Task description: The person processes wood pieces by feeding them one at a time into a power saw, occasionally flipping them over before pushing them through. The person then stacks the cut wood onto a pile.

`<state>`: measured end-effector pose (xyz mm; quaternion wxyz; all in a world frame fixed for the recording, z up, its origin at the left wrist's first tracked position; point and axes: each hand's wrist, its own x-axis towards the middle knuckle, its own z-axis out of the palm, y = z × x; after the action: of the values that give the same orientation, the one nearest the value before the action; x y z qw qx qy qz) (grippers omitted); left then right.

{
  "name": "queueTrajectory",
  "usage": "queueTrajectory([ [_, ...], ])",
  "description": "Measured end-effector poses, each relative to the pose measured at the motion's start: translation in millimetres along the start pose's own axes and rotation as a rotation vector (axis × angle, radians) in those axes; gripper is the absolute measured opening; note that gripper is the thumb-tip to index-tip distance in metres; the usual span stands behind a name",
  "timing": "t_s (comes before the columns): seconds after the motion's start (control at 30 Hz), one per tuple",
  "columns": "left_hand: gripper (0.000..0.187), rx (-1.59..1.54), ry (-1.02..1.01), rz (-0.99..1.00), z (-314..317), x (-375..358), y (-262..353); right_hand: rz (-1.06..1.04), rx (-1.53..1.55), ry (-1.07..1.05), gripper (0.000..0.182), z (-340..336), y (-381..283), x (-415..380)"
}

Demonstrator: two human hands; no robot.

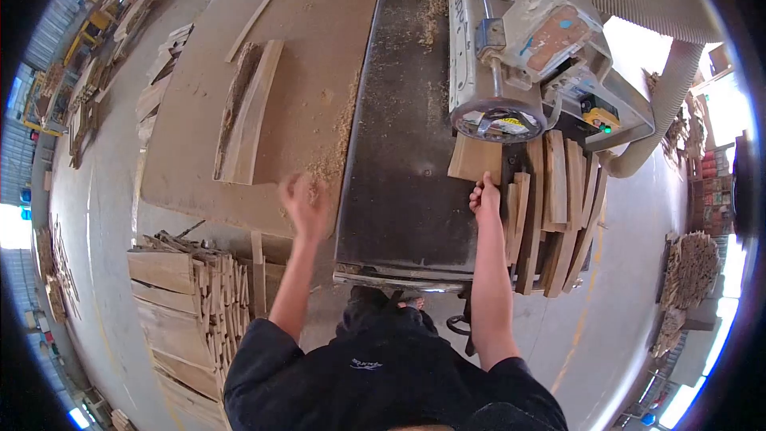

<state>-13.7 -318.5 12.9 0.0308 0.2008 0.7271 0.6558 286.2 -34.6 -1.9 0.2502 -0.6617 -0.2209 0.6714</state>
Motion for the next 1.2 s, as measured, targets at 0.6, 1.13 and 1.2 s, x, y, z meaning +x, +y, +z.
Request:
queueTrajectory([
  [0.6, 0.126, 1.227, -0.182, -0.376, -124.7, 157.7, -38.7, -0.471, -0.015, -0.093, 0.033, -18.2, 70.3, -62.6],
  [1.13, 0.110, -1.680, -0.483, -0.647, -50.6, 13.0, 80.5, -0.538, -0.215, -0.062, 0.026, -13.6, 80.6, -68.9],
  [1.2, 0.112, -1.763, -0.390, -0.663, -58.6, 10.1, 89.2, -0.570, -0.195, -0.079, 0.026, -14.9, 83.9, -62.4],
])
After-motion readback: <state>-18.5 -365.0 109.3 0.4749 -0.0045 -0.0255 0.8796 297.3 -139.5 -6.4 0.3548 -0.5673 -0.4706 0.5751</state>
